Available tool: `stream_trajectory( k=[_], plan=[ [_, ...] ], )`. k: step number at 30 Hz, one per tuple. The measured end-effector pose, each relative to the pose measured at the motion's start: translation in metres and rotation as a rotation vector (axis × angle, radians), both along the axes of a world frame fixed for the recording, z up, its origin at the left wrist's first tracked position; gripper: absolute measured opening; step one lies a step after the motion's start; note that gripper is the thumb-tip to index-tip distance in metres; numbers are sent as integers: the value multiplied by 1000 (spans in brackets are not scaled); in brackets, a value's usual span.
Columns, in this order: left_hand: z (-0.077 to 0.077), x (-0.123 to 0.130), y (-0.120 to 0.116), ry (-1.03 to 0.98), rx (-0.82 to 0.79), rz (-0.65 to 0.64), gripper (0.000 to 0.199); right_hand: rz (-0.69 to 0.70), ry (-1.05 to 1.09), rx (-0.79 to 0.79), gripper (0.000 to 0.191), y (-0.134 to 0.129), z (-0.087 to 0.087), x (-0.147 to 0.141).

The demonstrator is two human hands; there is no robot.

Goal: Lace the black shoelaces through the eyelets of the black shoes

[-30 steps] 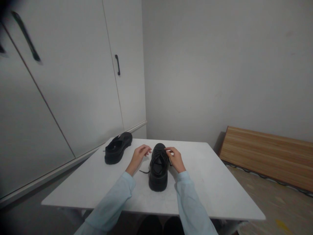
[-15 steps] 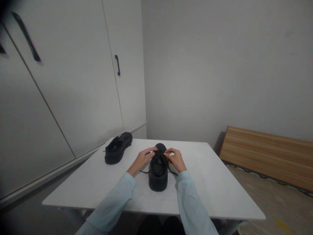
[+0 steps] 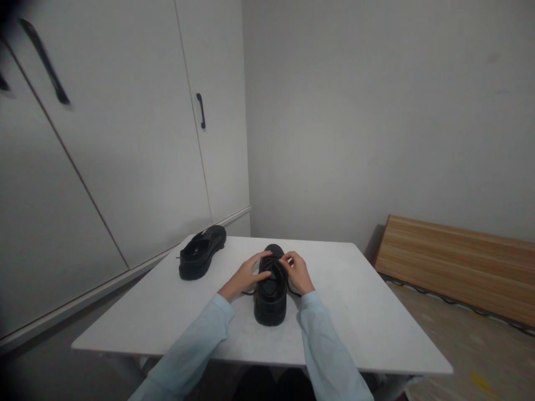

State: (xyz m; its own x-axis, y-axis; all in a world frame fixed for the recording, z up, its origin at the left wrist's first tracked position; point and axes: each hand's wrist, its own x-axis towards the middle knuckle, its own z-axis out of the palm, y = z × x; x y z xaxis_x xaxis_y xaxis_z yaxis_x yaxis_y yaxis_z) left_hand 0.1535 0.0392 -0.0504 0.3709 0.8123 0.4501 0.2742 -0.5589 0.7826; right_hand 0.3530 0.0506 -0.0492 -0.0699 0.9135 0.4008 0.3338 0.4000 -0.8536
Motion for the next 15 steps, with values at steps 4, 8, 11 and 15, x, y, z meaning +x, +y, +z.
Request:
stream_trajectory(
  k=[4, 8, 11, 15],
  plan=[
    [0, 0, 0, -12, 4, -5, 58, -17, 11, 63, 20, -1, 1, -2],
    [2, 1, -1, -17, 0, -7, 57, -3, 47, 87, 23, -3, 3, -3],
    [5, 1, -4, -28, -12, -3, 56, -16, 76, 82, 25, -3, 3, -4],
    [8, 2, -7, -38, -39, 3, 56, -18, 97, 87, 26, 0, -1, -5]
  ],
)
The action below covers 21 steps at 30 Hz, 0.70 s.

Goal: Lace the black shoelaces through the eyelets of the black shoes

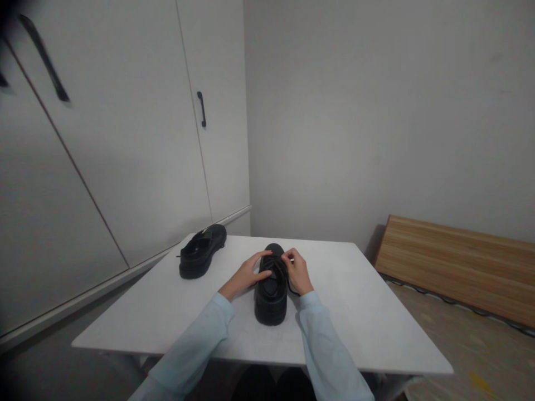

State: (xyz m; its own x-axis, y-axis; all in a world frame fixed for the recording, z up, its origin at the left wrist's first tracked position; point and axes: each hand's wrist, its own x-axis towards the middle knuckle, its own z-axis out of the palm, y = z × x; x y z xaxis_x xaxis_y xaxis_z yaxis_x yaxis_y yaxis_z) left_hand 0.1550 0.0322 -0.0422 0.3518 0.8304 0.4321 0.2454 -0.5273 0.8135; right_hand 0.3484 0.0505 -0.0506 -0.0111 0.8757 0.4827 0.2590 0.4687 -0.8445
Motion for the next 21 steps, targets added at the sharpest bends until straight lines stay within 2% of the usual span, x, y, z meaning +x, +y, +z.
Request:
stream_trajectory(
  k=[5, 13, 16, 21],
  plan=[
    [0, 1, 0, -2, -17, 14, 56, 16, 53, -20, 23, 2, -1, -1],
    [-1, 0, 0, -1, -8, 10, 54, 167, 250, -109, 30, -13, 18, -1],
    [-2, 0, 1, 6, 0, 8, 54, 192, 311, -161, 35, -13, 16, 0],
    [-4, -1, 3, 5, 12, 3, 55, 158, 306, -117, 30, -7, 10, 2]
  ],
)
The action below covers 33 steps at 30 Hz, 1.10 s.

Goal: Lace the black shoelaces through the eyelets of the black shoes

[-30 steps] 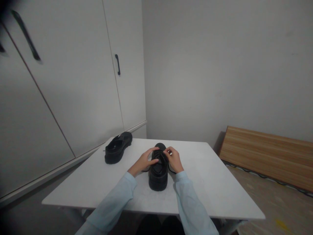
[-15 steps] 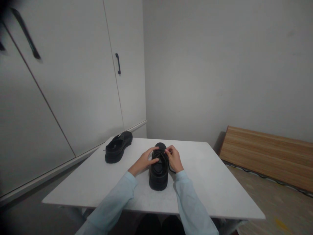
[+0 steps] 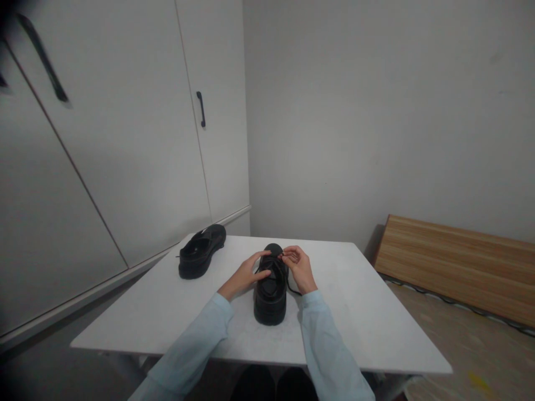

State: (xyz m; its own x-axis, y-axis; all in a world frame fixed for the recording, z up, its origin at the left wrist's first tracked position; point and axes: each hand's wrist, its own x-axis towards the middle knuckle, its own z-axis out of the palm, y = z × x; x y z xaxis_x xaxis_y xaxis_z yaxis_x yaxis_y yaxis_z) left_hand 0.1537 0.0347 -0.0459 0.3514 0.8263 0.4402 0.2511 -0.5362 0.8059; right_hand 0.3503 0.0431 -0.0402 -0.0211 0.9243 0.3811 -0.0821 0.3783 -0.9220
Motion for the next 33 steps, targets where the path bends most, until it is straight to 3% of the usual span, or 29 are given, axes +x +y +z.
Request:
stream_trajectory(
  k=[8, 17, 25, 33],
  plan=[
    [4, 1, -3, -14, -32, -1, 54, -74, -77, 18, 20, -1, 4, 0],
    [2, 0, -2, -9, -28, 10, 54, -142, -262, 125, 10, 8, -4, 6],
    [5, 1, -3, 1, -38, 22, 53, -206, -470, 198, 14, 6, -5, 7],
    [3, 0, -2, 11, -33, 21, 52, -204, -494, 170, 11, 7, -5, 12]
  ],
)
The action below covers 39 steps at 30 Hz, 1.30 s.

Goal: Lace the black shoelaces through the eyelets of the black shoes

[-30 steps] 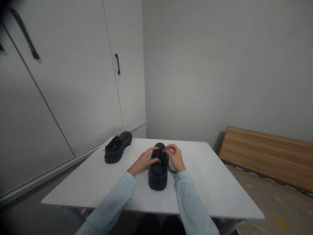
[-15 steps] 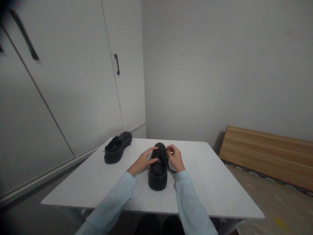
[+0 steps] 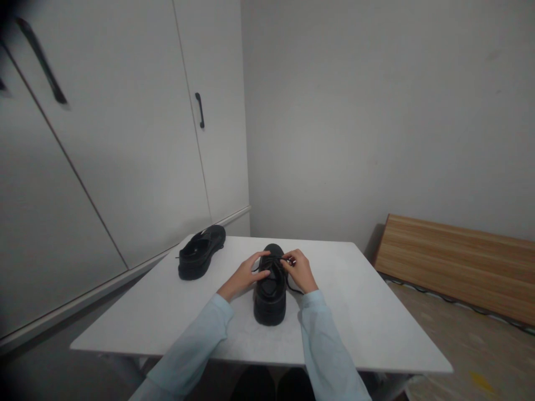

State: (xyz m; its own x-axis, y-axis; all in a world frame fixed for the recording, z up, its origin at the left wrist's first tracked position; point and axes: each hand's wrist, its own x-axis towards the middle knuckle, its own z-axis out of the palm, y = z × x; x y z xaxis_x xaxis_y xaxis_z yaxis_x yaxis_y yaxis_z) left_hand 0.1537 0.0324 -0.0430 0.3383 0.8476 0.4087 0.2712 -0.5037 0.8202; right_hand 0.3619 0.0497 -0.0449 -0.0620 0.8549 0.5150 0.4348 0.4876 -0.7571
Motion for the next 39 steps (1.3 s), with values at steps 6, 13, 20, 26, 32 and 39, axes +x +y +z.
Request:
stream_trajectory(
  k=[6, 13, 20, 26, 32, 39],
  plan=[
    [2, 0, -1, -2, -5, -4, 52, 28, 21, -6, 10, 8, -8, 8],
    [0, 0, 0, -1, -6, -7, 52, 38, -34, 17, 8, 7, -8, 9],
    [1, 0, -1, -5, -13, -9, 53, -13, -65, 56, 13, 8, -9, 7],
    [3, 0, -2, -6, -26, -13, 54, -158, -33, 9, 12, 14, -15, 10],
    [5, 0, -3, 3, -30, -14, 53, -304, 135, -76, 14, 20, -20, 17],
    [7, 1, -4, 9, -38, -5, 54, -41, 730, -280, 23, 9, -9, 11]
  ],
)
